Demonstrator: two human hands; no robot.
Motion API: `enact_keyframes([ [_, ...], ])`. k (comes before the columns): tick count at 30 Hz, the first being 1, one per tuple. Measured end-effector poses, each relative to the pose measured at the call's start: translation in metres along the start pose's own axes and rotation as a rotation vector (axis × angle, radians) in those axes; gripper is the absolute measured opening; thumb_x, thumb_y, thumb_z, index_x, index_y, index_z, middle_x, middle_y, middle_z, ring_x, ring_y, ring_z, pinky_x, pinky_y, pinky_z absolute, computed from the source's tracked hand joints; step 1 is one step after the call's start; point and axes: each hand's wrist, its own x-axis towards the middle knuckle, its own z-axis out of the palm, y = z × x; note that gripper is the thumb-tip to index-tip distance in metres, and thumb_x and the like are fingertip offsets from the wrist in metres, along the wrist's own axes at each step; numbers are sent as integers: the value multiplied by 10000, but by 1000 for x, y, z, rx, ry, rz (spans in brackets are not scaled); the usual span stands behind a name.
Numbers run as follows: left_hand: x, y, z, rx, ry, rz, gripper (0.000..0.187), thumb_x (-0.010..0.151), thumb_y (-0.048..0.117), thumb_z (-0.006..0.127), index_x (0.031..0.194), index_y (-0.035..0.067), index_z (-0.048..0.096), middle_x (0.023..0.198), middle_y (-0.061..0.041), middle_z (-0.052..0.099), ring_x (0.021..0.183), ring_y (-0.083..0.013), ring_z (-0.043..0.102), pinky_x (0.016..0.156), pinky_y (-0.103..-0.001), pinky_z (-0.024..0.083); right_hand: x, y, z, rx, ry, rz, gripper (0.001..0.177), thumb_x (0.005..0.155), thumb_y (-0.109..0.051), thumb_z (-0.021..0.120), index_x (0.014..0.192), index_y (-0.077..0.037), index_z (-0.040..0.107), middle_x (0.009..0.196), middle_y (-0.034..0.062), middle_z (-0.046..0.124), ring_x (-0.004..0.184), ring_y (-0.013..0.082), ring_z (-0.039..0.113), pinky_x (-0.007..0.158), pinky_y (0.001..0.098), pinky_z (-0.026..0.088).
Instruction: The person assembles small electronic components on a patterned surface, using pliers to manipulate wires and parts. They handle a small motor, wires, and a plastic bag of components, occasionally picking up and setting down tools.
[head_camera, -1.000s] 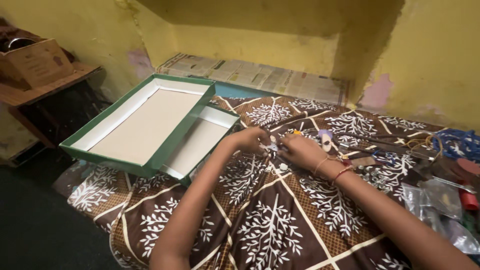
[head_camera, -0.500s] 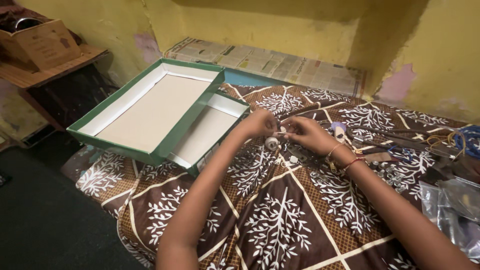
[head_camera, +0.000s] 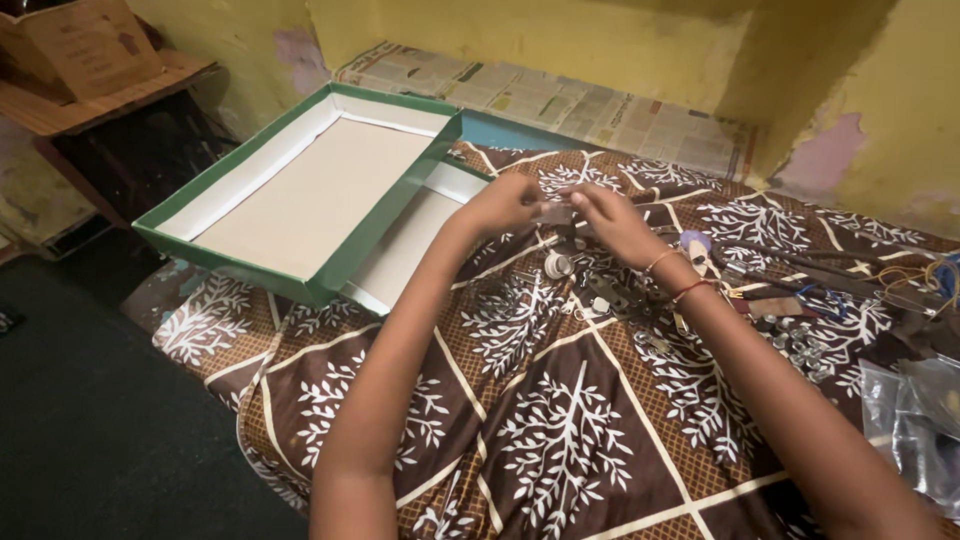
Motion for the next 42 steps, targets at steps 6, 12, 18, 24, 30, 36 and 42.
enact_keyframes([
  [6,-6,14,-10,-149,-144,-159,223,919,219,658,916,15,749,795,-144,772,720,-228,765,664,-386,576,-8,13,6,-427,-194,-229,408,858,-97,600,1256,-12,630,1268,182,597,1145,326,601,1009,419,479],
  [12,-5,16,-13,-43,100,64,250,911,246,714,948,0,739,833,-177,726,776,-278,716,740,-407,550,-23,5,-1,-513,-220,14,307,928,-224,671,1175,-43,656,1172,150,585,1098,306,633,1000,388,510],
  [18,-4,17,-15,-24,86,-11,278,923,284,704,966,12,737,837,-183,722,786,-289,715,754,-413,542,-27,18,-21,-173,-118,24,340,965,-299,656,1213,-67,682,1143,78,675,1033,169,668,918,339,538],
  [24,-3,20,-9,-21,105,84,254,902,266,723,922,15,761,825,-159,728,764,-276,713,739,-415,547,-40,11,-34,176,-8,342,386,993,-335,620,1228,-36,687,886,-4,658,736,88,612,669,252,547],
  [30,0,38,3,-153,-6,27,254,942,252,695,910,3,735,805,-143,734,717,-225,731,696,-374,563,-68,5,-45,480,-16,452,334,1033,-284,603,1186,-6,704,845,-40,597,709,53,556,642,212,500],
  [36,2,59,13,-323,-35,215,256,964,258,691,962,5,728,856,-127,743,779,-250,711,732,-391,567,-121,-20,-53,725,-119,497,396,1015,-292,554,1257,-1,669,875,-3,652,728,93,601,686,238,549],
  [42,-8,131,29,-3,60,208,257,951,293,655,1000,51,729,854,-143,719,784,-309,683,718,-444,515,-193,-54,-80,301,-25,536,477,914,-243,656,1366,-90,646,1035,81,739,881,124,686,825,306,581],
])
